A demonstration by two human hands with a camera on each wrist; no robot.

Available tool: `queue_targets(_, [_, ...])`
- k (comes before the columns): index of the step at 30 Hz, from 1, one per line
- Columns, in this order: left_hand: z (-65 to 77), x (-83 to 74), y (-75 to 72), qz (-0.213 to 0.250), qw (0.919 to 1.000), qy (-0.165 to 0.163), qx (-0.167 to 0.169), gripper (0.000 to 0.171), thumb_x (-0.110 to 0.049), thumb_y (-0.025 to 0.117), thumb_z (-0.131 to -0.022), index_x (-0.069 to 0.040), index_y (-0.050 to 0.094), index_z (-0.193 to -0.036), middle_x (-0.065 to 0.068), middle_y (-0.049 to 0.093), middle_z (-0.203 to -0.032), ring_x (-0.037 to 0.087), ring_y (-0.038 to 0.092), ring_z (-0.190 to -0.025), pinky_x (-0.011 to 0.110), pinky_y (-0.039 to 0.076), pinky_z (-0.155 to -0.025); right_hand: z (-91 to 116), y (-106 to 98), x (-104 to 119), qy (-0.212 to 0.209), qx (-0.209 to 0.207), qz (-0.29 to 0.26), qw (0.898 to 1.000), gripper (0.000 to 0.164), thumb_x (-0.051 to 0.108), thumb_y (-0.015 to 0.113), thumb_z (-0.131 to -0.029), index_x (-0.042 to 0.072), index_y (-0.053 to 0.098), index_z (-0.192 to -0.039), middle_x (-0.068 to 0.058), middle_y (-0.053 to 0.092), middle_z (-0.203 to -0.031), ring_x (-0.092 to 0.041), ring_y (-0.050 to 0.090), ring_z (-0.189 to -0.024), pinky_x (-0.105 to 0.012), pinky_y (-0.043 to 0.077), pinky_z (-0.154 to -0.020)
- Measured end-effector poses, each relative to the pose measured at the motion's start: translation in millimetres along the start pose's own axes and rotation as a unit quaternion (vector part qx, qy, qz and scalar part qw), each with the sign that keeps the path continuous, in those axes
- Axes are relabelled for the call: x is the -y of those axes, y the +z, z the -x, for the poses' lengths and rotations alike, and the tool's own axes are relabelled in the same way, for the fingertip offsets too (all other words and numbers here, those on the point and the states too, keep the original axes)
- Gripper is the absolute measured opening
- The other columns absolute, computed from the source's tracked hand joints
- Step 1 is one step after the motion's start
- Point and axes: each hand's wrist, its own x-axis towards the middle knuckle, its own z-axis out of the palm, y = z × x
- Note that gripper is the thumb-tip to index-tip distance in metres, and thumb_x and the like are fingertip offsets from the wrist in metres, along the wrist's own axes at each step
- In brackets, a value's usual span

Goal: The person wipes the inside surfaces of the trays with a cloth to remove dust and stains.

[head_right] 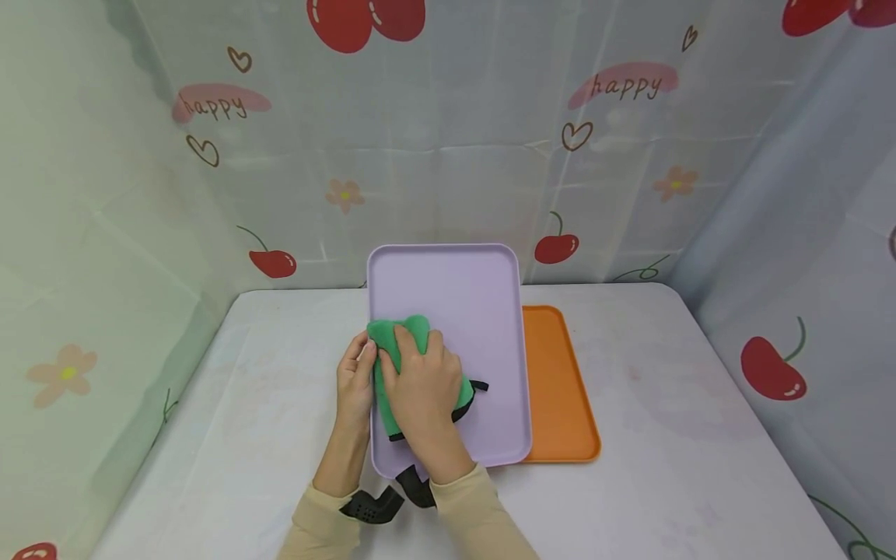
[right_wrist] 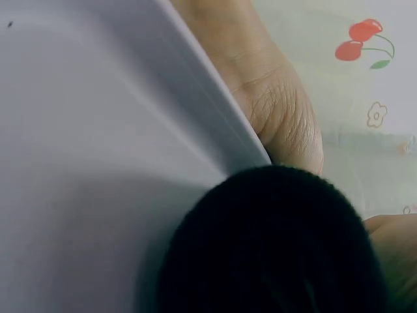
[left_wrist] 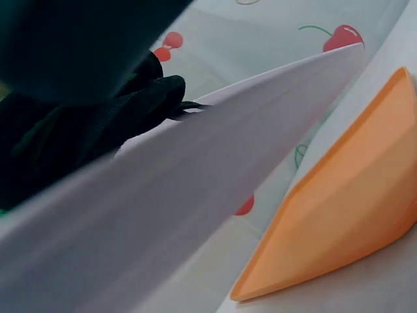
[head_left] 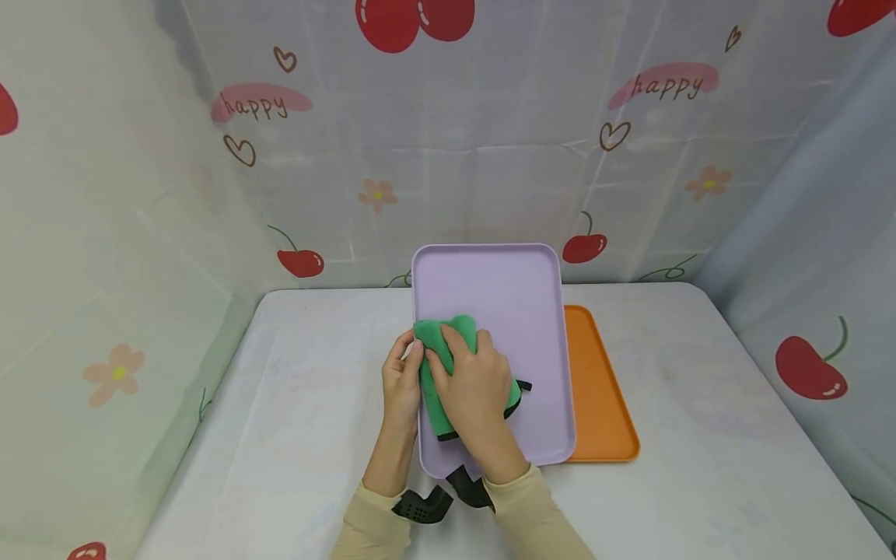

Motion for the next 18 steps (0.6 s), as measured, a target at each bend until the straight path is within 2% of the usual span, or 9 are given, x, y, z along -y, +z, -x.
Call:
queue_targets(9, [-0.1, 1.5, -1.7, 0.012, 0.9999, 0.001, 0.012, 0.021, -0.015, 0.050, -0.102, -0.013, 0.060, -0.121, -0.005, 0.074, -0.084, 0.006, 0.069, -0.073, 0.018, 0.055, -0.064, 1.3, 0.0, 1.0, 0.000, -0.005, -0.003, 1.000, 0.036, 0.031, 0.083, -0.078, 0.013, 0.074, -0.107, -0.013, 0.061, -0.078, -0.025, 0.052, -0.055, -0.037, 0.040, -0.044])
queue_targets(18, [0.1, 0.8, -1.1, 0.000, 1.0000, -0.006, 0.000, 0.024, -0.021, 0.051, -0.102, -0.011, 0.060, -0.122, -0.006, 0.074, -0.088, 0.006, 0.069, -0.074, 0.019, 0.056, -0.065, 1.9, -0.4, -6.7, 0.006, 0.004, -0.023, 1.000, 0.037, 0.035, 0.082, -0.078, 0.016, 0.075, -0.109, -0.013, 0.061, -0.079, -0.026, 0.051, -0.052, -0.037, 0.041, -0.043])
